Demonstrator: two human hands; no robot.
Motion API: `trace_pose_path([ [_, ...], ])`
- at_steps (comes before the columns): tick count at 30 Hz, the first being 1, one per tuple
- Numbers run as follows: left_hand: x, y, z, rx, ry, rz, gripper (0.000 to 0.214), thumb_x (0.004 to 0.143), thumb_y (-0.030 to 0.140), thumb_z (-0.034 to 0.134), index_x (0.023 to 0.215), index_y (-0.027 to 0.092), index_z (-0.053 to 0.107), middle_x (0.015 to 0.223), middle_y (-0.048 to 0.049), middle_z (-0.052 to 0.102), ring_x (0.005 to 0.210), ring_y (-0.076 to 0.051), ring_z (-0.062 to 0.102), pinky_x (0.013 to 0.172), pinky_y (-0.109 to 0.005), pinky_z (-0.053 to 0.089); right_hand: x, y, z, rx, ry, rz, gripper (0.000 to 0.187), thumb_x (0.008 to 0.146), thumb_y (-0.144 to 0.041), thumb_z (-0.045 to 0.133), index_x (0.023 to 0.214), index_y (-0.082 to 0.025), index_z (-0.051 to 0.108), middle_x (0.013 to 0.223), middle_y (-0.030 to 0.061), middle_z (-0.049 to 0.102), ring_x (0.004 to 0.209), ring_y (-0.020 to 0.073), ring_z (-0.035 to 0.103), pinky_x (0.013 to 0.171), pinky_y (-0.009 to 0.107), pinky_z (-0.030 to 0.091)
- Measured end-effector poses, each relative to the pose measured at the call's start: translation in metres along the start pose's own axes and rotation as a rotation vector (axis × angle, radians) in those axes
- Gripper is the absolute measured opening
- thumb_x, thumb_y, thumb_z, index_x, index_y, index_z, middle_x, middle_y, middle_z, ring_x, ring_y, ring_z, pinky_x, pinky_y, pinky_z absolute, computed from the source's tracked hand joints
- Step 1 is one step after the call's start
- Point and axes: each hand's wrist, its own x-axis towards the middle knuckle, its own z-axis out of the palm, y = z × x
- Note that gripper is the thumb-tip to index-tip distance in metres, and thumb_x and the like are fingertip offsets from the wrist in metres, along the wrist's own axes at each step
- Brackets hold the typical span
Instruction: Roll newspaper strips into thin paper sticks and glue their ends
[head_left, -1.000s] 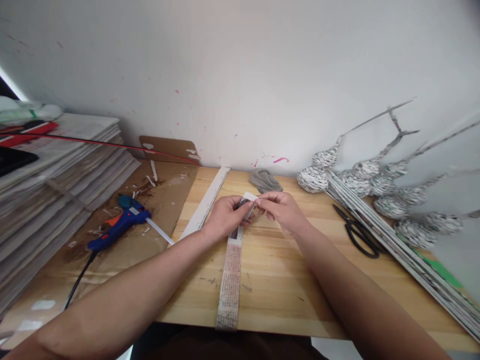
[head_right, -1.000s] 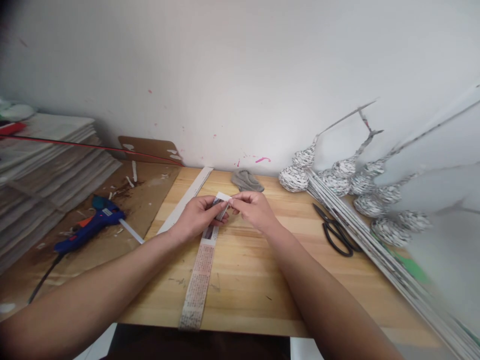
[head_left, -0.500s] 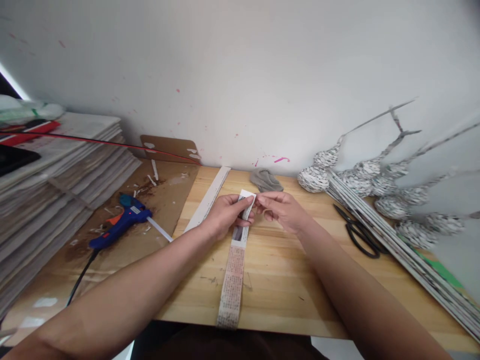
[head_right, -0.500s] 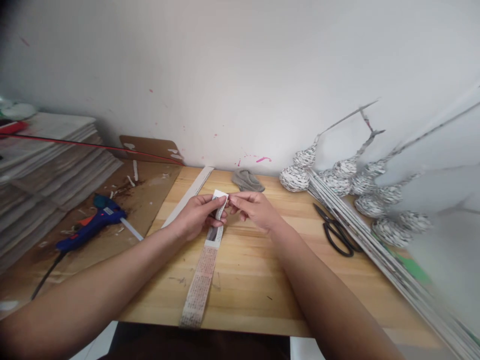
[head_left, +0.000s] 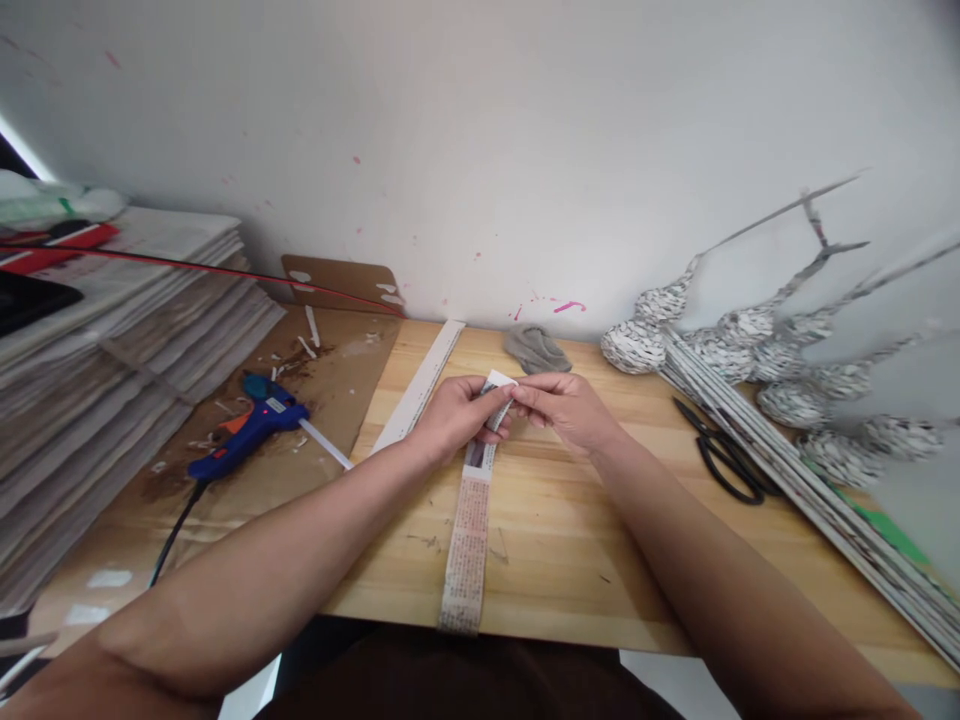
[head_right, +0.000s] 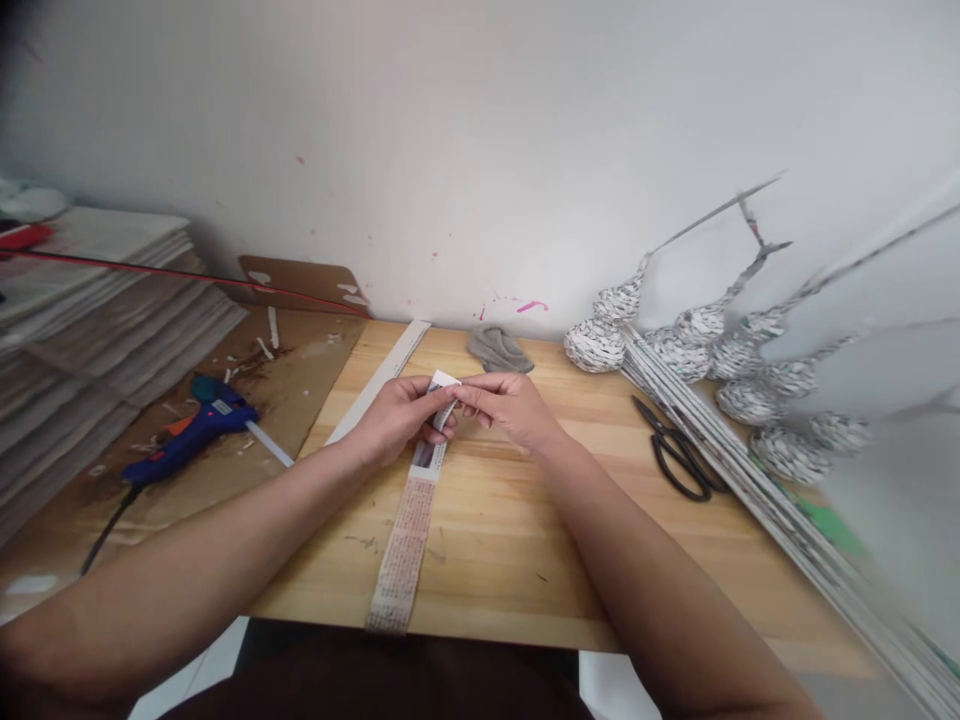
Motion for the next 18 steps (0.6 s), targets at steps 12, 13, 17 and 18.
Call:
trace_pose_path([
  [12,-0.0001,-0.0034,0.0012,-0.003,-0.084,0.019,0.036,0.080,0.047,0.063,0.091,0.014,0.069,0.080,-0.0076,0.070,0.070,-0.015,0.066,0.064,-0.026,0.055,0.0030,0.0014,-0.0075,0.042,0.061,0.052,0.029,0.066,-0.038,0.078,0.081,-0.013,0.075,0.062,0.0019,0.061,0.052,0.0067,0.047,0.044,0.020,0.032],
  [13,-0.0001,-0.0039,0.0011,-0.004,-0.093,0.015,0.036,0.080,0.047,0.062,0.092,0.014,0.069,0.080,-0.0078,0.070,0.071,-0.015,0.066,0.065,-0.027,0.055,0.0030,0.0010,-0.0077,0.044,0.066,0.057,0.029,0.066,-0.038,0.078,0.081,-0.013,0.075,0.062,0.0016,0.061,0.051,0.0066,0.046,0.044,0.020,0.032],
  [17,-0.0003,-0.0056,0.0011,0.026,-0.099,0.014,0.038,0.082,0.048,0.059,0.095,0.014,0.068,0.081,-0.0083,0.071,0.076,-0.017,0.067,0.067,-0.029,0.055,0.0028,-0.0001,-0.0075,0.044,0.071,0.071,0.029,0.065,-0.038,0.079,0.079,-0.013,0.075,0.059,0.0000,0.058,0.049,0.0058,0.045,0.042,0.020,0.029],
  [18,-0.0003,-0.0058,0.0012,0.029,-0.096,0.015,0.037,0.082,0.049,0.059,0.094,0.014,0.067,0.081,-0.0082,0.071,0.076,-0.017,0.067,0.067,-0.029,0.055,0.0029,0.0000,-0.0074,0.043,0.072,0.070,0.029,0.065,-0.038,0.079,0.079,-0.013,0.075,0.058,-0.0001,0.058,0.048,0.0058,0.045,0.042,0.020,0.028],
])
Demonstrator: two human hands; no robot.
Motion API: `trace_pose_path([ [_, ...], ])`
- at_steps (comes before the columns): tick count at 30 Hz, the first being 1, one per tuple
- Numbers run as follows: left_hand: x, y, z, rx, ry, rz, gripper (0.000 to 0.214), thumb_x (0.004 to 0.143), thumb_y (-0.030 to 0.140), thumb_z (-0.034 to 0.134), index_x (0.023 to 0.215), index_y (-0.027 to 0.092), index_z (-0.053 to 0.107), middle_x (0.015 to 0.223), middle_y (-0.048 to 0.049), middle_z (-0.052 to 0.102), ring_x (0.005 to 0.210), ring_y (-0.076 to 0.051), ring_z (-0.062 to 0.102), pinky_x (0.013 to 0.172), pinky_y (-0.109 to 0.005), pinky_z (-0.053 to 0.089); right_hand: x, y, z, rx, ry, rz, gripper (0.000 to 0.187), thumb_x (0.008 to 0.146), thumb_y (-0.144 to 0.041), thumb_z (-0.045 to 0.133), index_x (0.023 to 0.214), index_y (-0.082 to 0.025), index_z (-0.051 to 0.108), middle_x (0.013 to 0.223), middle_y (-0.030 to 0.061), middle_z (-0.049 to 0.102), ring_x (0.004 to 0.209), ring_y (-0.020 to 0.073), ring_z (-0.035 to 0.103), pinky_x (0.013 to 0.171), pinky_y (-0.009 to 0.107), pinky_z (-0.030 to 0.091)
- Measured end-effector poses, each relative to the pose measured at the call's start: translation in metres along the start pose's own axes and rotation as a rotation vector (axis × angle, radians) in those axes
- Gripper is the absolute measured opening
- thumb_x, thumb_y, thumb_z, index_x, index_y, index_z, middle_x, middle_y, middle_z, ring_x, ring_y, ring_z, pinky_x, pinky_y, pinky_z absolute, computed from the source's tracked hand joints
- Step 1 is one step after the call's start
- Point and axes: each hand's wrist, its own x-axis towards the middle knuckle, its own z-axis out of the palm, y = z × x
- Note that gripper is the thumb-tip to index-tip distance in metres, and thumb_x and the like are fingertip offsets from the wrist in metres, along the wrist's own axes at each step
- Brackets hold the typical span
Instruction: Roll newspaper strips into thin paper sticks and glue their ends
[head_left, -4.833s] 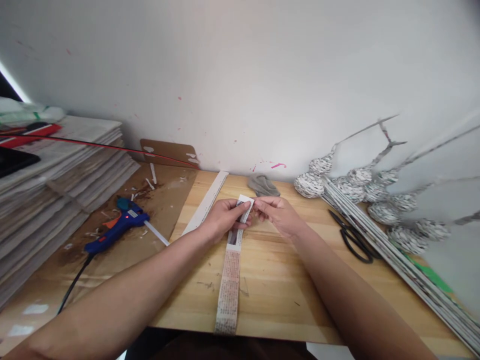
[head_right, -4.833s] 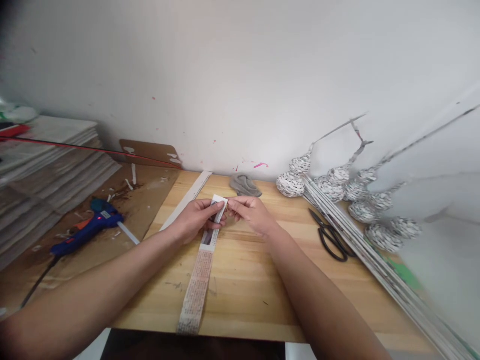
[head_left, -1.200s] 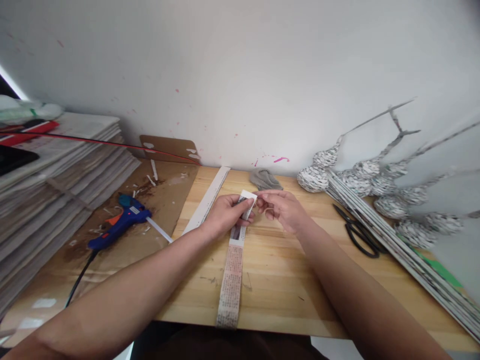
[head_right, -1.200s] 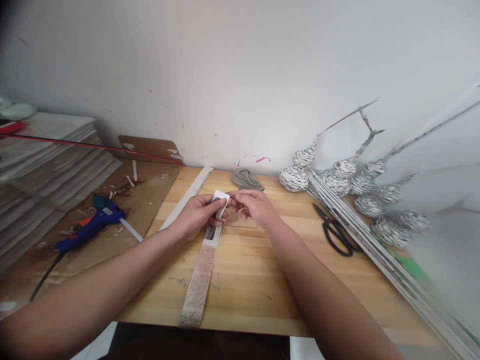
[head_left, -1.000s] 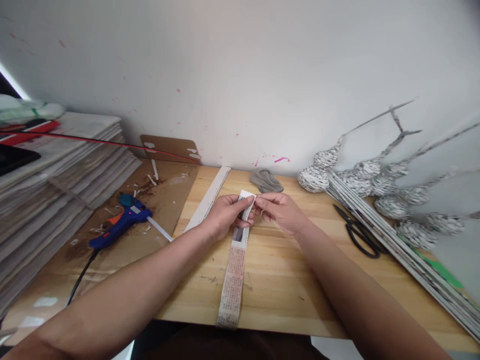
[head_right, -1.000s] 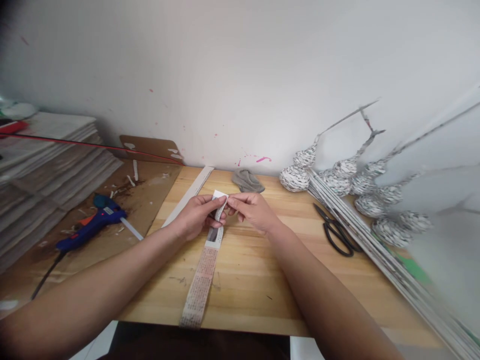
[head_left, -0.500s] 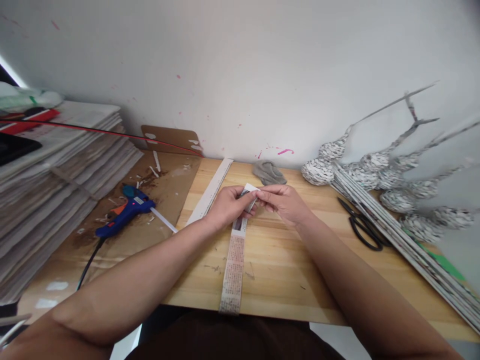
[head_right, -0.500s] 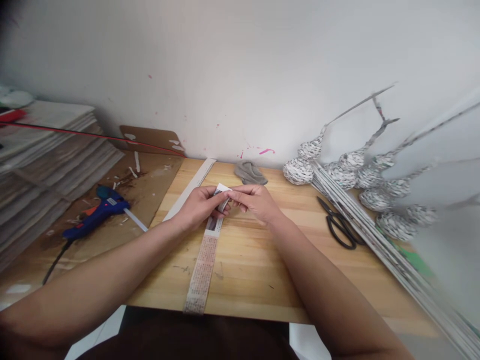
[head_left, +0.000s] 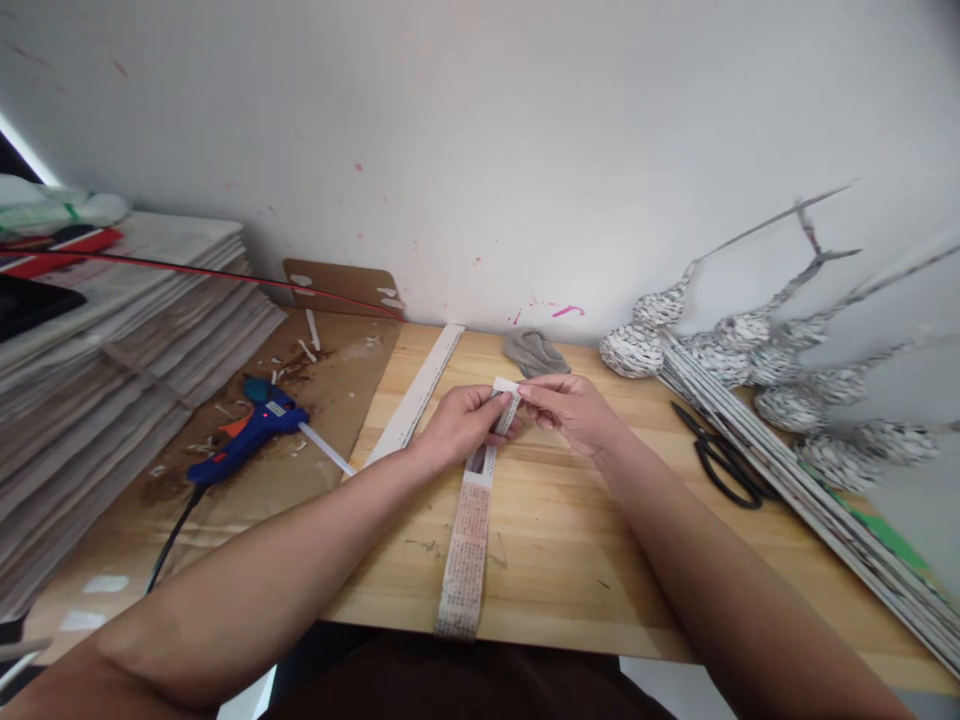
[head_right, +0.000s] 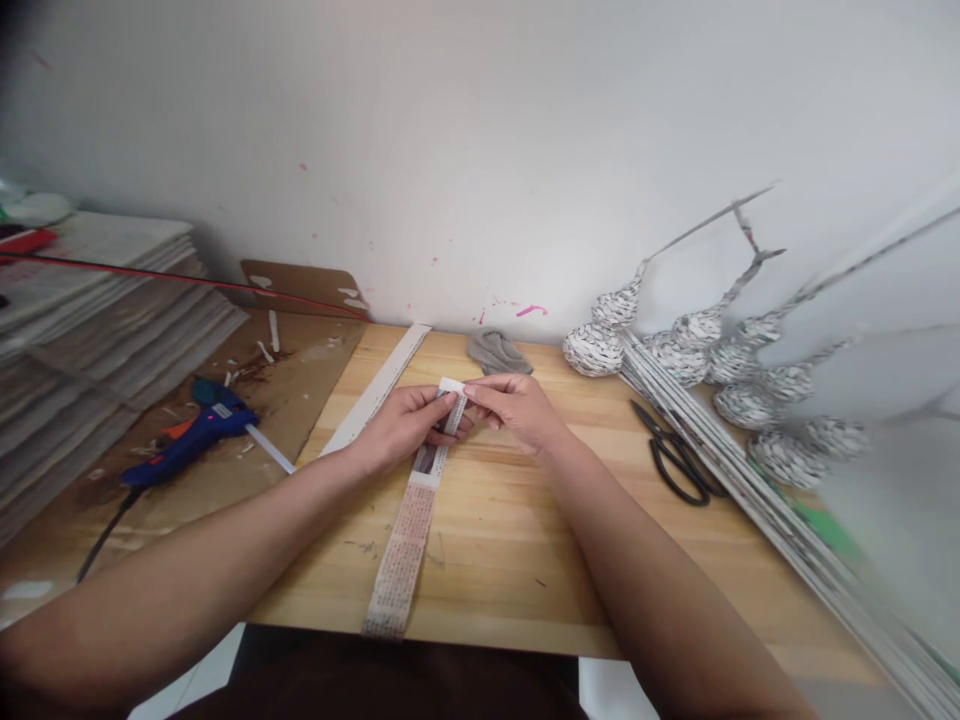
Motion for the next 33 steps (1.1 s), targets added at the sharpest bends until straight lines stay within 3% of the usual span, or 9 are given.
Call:
trace_pose_path([
  [10,-0.002,0.004,0.003,0.011,0.057,-0.001,0.034,0.080,0.046,0.063,0.092,0.015,0.067,0.079,-0.0079,0.071,0.071,-0.016,0.067,0.065,-0.028,0.055,0.001,0.003,0.002,0.014,0.082,-0.016,0.028,0.062,-0.038,0.081,0.070,-0.014,0.070,0.057,-0.0007,0.057,0.047,0.0068,0.045,0.037,0.020,0.024],
  [18,-0.002,0.010,0.002,-0.135,0.061,-0.064,0.036,0.078,0.048,0.066,0.085,0.013,0.067,0.066,-0.0057,0.068,0.059,-0.013,0.065,0.052,-0.021,0.053,0.000,0.005,-0.002,0.070,-0.086,0.014,0.030,0.068,-0.041,0.078,0.081,-0.014,0.072,0.068,0.0023,0.061,0.056,0.0074,0.049,0.043,0.019,0.029],
  [26,-0.002,0.006,0.001,-0.046,0.070,-0.061,0.037,0.077,0.050,0.067,0.087,0.014,0.066,0.065,-0.0053,0.069,0.056,-0.014,0.066,0.049,-0.021,0.052,0.000,0.004,0.002,0.034,-0.067,-0.016,0.027,0.065,-0.038,0.079,0.076,-0.014,0.074,0.059,0.0001,0.058,0.048,0.0056,0.043,0.040,0.019,0.025],
  [33,-0.002,0.003,0.001,0.090,0.121,0.058,0.036,0.078,0.050,0.064,0.087,0.015,0.068,0.071,-0.0054,0.069,0.061,-0.015,0.066,0.055,-0.024,0.054,-0.001,0.002,0.004,0.042,-0.068,-0.004,0.029,0.065,-0.036,0.080,0.082,-0.014,0.076,0.060,0.0013,0.059,0.050,0.0063,0.043,0.040,0.020,0.024],
])
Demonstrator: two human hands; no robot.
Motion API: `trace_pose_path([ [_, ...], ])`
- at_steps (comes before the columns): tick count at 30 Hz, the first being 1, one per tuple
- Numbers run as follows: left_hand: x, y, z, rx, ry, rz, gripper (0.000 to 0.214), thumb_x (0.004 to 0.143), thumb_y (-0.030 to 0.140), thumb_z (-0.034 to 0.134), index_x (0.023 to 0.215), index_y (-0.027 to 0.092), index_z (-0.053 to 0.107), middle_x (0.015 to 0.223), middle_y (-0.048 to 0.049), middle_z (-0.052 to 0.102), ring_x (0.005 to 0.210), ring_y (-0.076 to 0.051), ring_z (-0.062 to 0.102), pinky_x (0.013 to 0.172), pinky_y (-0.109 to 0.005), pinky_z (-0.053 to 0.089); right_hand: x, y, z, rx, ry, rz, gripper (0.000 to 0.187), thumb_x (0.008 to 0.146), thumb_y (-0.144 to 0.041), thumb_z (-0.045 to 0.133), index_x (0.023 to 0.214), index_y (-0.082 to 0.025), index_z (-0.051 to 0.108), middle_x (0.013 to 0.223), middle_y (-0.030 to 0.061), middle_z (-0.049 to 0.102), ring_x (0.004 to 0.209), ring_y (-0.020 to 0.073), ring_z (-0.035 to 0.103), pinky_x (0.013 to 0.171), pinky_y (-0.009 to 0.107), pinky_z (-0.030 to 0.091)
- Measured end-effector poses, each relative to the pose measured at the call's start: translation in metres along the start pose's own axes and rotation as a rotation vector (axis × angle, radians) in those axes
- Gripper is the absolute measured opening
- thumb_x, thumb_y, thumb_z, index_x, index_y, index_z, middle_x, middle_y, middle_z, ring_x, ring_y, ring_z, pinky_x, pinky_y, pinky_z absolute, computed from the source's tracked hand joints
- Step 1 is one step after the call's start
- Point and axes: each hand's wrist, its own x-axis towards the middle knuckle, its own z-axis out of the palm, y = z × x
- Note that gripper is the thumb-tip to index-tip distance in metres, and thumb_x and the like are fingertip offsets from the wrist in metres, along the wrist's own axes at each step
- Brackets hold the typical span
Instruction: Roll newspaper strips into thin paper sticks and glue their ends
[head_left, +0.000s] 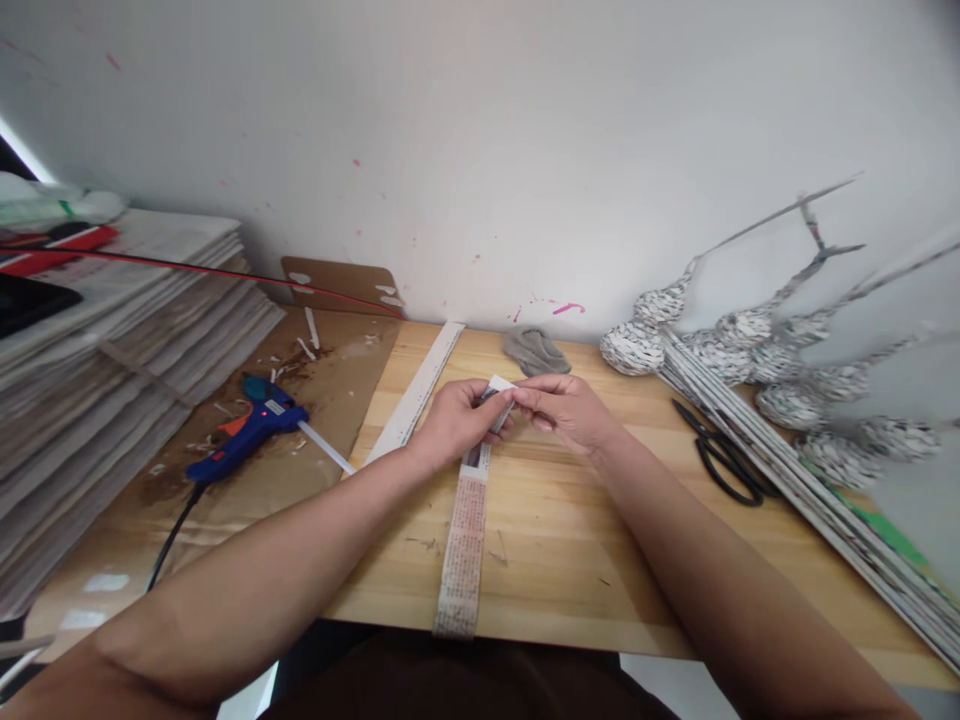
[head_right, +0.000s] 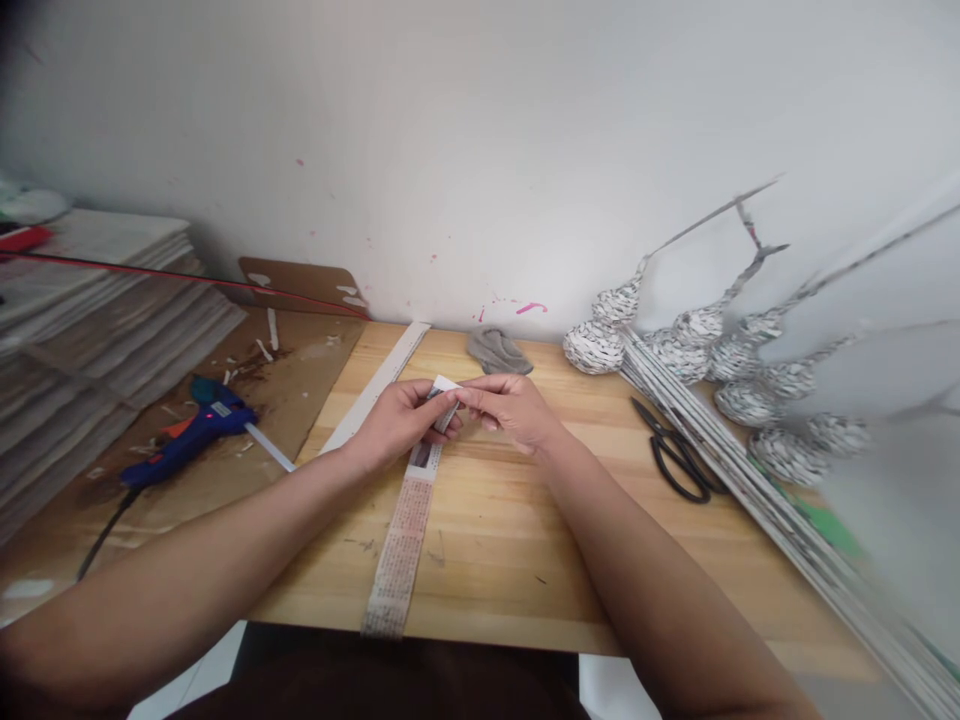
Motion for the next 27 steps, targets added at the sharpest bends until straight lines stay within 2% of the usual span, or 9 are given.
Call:
trace_pose_path([
  [5,0.001,-0.009,-0.001,0.064,-0.061,0.076,0.030,0.080,0.044,0.062,0.091,0.016,0.068,0.082,-0.0068,0.071,0.076,-0.018,0.067,0.067,-0.027,0.055,0.001,0.000,-0.004,-0.002,0.044,0.001,0.026,0.065,-0.035,0.080,0.078,-0.013,0.075,0.059,0.0009,0.059,0.048,0.0056,0.043,0.039,0.020,0.023],
  [9,0.002,-0.012,0.001,-0.039,-0.139,0.030,0.032,0.083,0.044,0.058,0.096,0.015,0.067,0.085,-0.0073,0.071,0.082,-0.019,0.067,0.074,-0.031,0.055,0.001,-0.003,-0.008,-0.035,0.068,0.022,0.028,0.064,-0.036,0.080,0.079,-0.012,0.074,0.055,-0.0004,0.056,0.047,0.0059,0.043,0.038,0.020,0.023],
  [14,0.002,-0.007,0.003,-0.077,-0.144,-0.027,0.032,0.084,0.042,0.058,0.097,0.013,0.066,0.083,-0.0087,0.070,0.080,-0.018,0.067,0.075,-0.034,0.055,0.000,-0.006,-0.008,-0.080,0.062,0.041,0.032,0.065,-0.038,0.078,0.082,-0.011,0.074,0.054,-0.0005,0.055,0.047,0.0061,0.043,0.038,0.020,0.023],
  [21,0.002,-0.010,0.003,-0.113,-0.160,-0.019,0.032,0.085,0.042,0.057,0.096,0.013,0.065,0.082,-0.0080,0.069,0.077,-0.017,0.066,0.072,-0.032,0.055,-0.001,-0.006,-0.010,-0.177,0.049,0.014,0.033,0.070,-0.042,0.074,0.084,-0.012,0.071,0.054,-0.0012,0.055,0.045,0.0060,0.043,0.039,0.020,0.028],
  [27,0.001,-0.008,0.005,-0.116,-0.158,-0.026,0.025,0.087,0.037,0.054,0.093,0.014,0.061,0.080,-0.0065,0.067,0.073,-0.015,0.064,0.072,-0.034,0.055,-0.001,-0.006,-0.004,-0.146,0.138,0.014,0.032,0.065,-0.041,0.077,0.078,-0.012,0.071,0.052,-0.0017,0.054,0.044,0.0061,0.042,0.038,0.019,0.025],
])
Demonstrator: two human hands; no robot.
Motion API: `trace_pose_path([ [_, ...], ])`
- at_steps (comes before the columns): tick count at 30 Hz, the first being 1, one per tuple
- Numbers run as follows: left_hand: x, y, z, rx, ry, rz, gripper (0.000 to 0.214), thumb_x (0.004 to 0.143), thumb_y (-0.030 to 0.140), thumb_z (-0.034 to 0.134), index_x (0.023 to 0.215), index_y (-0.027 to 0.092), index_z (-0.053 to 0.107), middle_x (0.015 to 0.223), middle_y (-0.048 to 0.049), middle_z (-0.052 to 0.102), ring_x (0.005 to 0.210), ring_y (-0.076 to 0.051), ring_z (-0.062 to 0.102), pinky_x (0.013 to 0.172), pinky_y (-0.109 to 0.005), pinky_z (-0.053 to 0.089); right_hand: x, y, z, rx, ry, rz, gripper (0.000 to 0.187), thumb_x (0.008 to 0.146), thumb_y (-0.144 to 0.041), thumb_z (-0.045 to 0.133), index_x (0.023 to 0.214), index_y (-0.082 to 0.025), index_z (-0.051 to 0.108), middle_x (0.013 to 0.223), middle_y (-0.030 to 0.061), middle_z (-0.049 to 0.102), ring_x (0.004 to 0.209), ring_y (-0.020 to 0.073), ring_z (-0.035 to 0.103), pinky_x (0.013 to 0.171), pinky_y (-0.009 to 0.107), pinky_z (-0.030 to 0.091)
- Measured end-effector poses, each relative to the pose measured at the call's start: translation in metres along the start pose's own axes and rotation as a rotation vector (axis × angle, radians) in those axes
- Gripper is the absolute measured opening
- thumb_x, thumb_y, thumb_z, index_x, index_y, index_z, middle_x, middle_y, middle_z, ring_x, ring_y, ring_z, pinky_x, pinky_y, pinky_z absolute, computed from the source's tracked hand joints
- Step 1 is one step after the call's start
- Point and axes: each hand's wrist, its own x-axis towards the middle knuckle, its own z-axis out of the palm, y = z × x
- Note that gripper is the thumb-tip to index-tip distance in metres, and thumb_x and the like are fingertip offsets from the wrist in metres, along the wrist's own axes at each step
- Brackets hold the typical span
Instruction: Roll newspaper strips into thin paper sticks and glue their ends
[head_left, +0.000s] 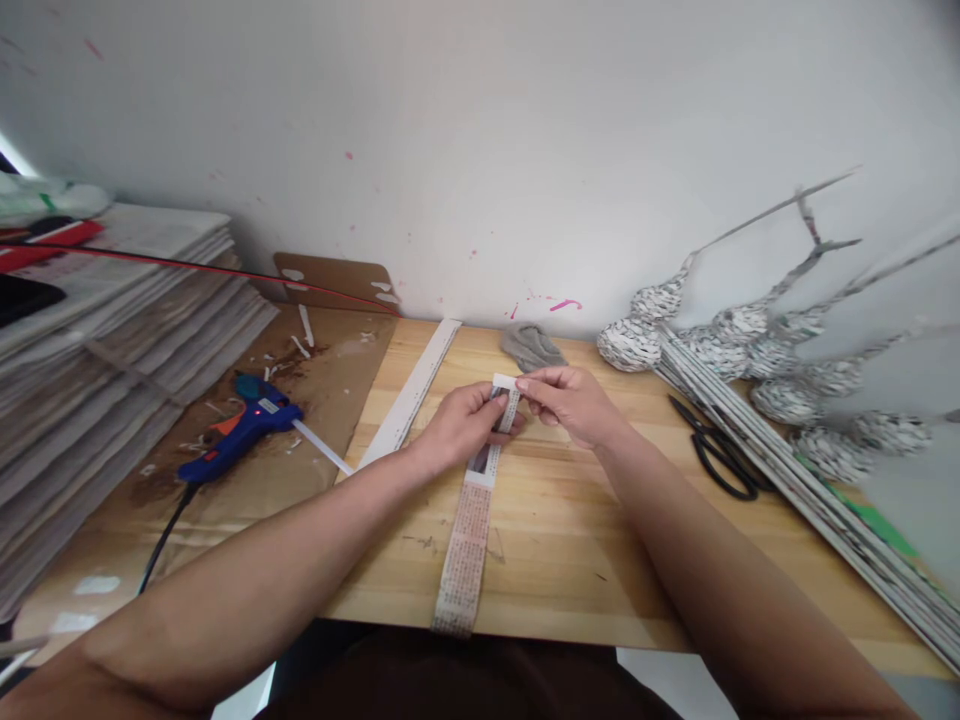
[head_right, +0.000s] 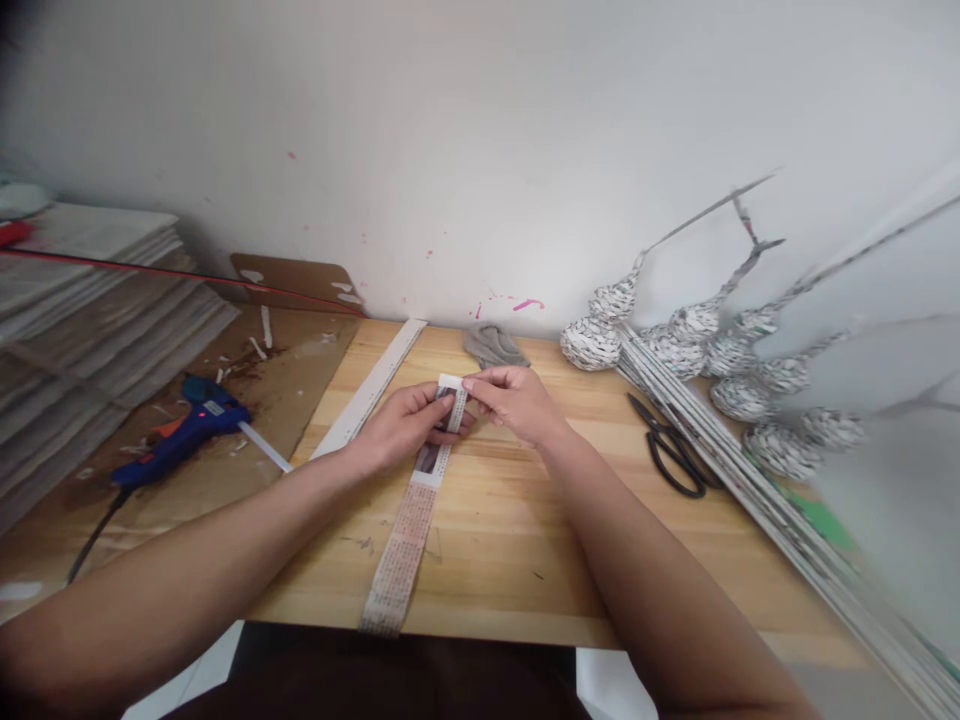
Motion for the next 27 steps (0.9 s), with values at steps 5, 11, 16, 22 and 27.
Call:
trace_pose_path([
  [5,0.000,-0.003,0.000,0.014,-0.006,0.025,0.020,0.087,0.033,0.054,0.092,0.015,0.059,0.083,-0.0067,0.067,0.073,-0.015,0.064,0.072,-0.034,0.055,0.000,0.001,0.003,0.026,0.024,0.007,0.031,0.063,-0.040,0.079,0.076,-0.012,0.071,0.051,-0.0019,0.054,0.045,0.0063,0.043,0.038,0.020,0.023],
  [11,0.000,-0.003,0.000,0.028,0.006,0.026,0.013,0.088,0.028,0.052,0.090,0.015,0.057,0.085,-0.0068,0.068,0.078,-0.016,0.067,0.077,-0.037,0.056,0.000,0.001,0.004,0.052,0.049,-0.004,0.032,0.061,-0.041,0.080,0.069,-0.014,0.067,0.048,-0.0037,0.051,0.043,0.0057,0.040,0.038,0.020,0.022],
  [16,-0.001,-0.006,-0.001,0.042,0.007,0.045,0.016,0.088,0.030,0.053,0.095,0.016,0.057,0.089,-0.0071,0.069,0.084,-0.018,0.067,0.079,-0.039,0.056,0.001,0.003,0.007,0.056,0.054,-0.030,0.034,0.061,-0.043,0.080,0.064,-0.015,0.061,0.046,-0.0059,0.046,0.040,0.0049,0.034,0.036,0.020,0.020],
  [22,-0.001,-0.002,0.000,0.015,0.009,0.051,0.022,0.086,0.036,0.057,0.093,0.015,0.059,0.084,-0.0063,0.068,0.079,-0.017,0.066,0.075,-0.036,0.056,0.000,0.005,0.012,0.035,0.075,-0.088,0.037,0.061,-0.045,0.080,0.063,-0.016,0.057,0.052,-0.0044,0.049,0.044,0.0055,0.038,0.040,0.020,0.026],
  [27,-0.001,0.004,0.001,-0.022,0.052,-0.031,0.025,0.084,0.038,0.059,0.091,0.014,0.059,0.077,-0.0062,0.068,0.071,-0.016,0.066,0.071,-0.034,0.056,-0.001,0.002,0.001,0.013,-0.061,-0.019,0.038,0.070,-0.051,0.072,0.078,-0.014,0.067,0.064,-0.0006,0.054,0.052,0.0075,0.044,0.041,0.020,0.026],
])
